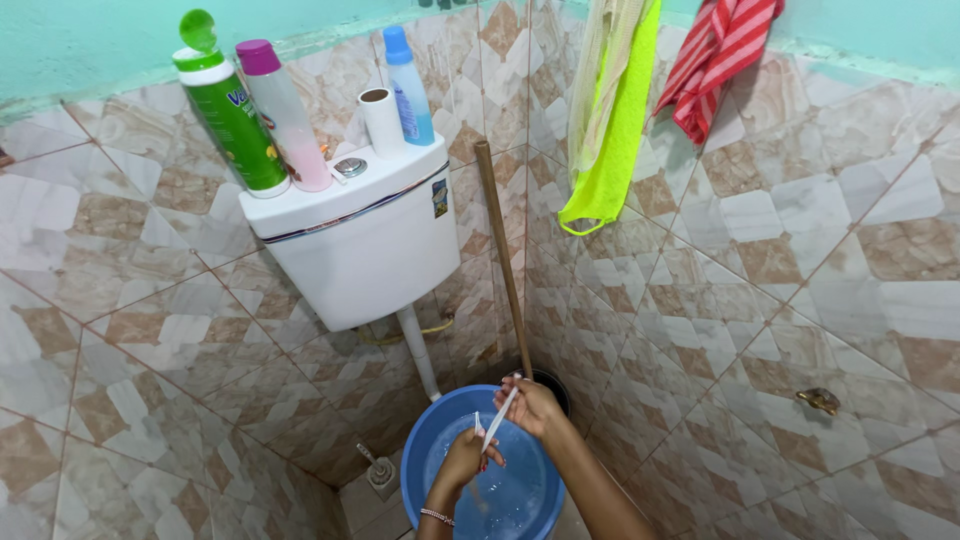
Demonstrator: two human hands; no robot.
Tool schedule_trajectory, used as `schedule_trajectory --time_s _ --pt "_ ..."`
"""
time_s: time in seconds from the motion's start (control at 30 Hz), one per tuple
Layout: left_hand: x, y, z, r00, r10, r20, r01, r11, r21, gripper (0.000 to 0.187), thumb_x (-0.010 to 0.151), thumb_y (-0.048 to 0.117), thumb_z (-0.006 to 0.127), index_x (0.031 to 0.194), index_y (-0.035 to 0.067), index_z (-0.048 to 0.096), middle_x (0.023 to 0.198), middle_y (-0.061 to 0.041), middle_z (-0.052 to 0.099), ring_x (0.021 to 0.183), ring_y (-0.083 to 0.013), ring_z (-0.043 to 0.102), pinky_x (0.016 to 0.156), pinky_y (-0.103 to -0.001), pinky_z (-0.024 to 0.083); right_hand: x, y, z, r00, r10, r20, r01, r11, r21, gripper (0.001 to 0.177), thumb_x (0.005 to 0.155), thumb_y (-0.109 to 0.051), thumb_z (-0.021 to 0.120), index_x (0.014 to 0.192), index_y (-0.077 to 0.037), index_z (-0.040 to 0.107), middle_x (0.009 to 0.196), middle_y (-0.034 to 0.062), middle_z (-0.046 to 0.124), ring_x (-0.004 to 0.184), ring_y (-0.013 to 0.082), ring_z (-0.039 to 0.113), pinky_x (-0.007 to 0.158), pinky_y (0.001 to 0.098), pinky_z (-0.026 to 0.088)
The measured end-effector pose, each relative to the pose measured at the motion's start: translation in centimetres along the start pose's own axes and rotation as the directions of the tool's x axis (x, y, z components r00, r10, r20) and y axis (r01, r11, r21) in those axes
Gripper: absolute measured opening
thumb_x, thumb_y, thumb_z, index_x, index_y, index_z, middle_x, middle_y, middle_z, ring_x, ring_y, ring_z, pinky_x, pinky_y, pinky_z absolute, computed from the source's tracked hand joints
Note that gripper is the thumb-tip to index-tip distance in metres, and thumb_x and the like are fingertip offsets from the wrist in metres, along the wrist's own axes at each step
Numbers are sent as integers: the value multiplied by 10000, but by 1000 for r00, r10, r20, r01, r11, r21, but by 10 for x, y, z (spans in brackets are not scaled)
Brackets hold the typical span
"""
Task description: The person washes a white mask in a bucket of water using a bar of soap, rubs the mask by hand, and then ties the straps of the mask.
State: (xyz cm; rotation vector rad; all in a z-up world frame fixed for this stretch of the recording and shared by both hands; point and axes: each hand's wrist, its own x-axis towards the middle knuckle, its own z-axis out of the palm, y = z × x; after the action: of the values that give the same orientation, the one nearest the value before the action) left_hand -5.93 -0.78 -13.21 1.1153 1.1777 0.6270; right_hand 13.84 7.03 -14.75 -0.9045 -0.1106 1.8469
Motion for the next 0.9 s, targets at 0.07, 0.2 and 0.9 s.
schedule_trajectory --time_s 0.07,0.2,0.9 --pt "-2 -5 -1 999 -30 -24 28 998 -60 389 1085 304 320 1024 58 615 808 -135 781 599 -138 578 616 -278 463 -2 -1 0 992 -93 90 94 996 -5 250 1045 -237 524 1008 -12 626 760 63 582 693 206 595 679 386 554" --pt "16 -18 1 960 114 -254 -161 972 -171 433 1088 312 336 994 -1 620 1021 -184 794 913 -176 767 882 -295 584 -27 -2 17 938 -118 326 190 961 -200 324 1097 -306 531 978 -23 635 659 -32 456 519 79 392 521 258 418" --pt "85 24 26 995 12 -95 -88 494 -865 434 1055 428 477 866 52 583 627 -12 445 578 -173 438 637 -394 487 -25 -1 14 886 -319 336 458 493 -740 577 1054 -554 421 857 -65 655 703 21 652 625 144 623 597 323 472"
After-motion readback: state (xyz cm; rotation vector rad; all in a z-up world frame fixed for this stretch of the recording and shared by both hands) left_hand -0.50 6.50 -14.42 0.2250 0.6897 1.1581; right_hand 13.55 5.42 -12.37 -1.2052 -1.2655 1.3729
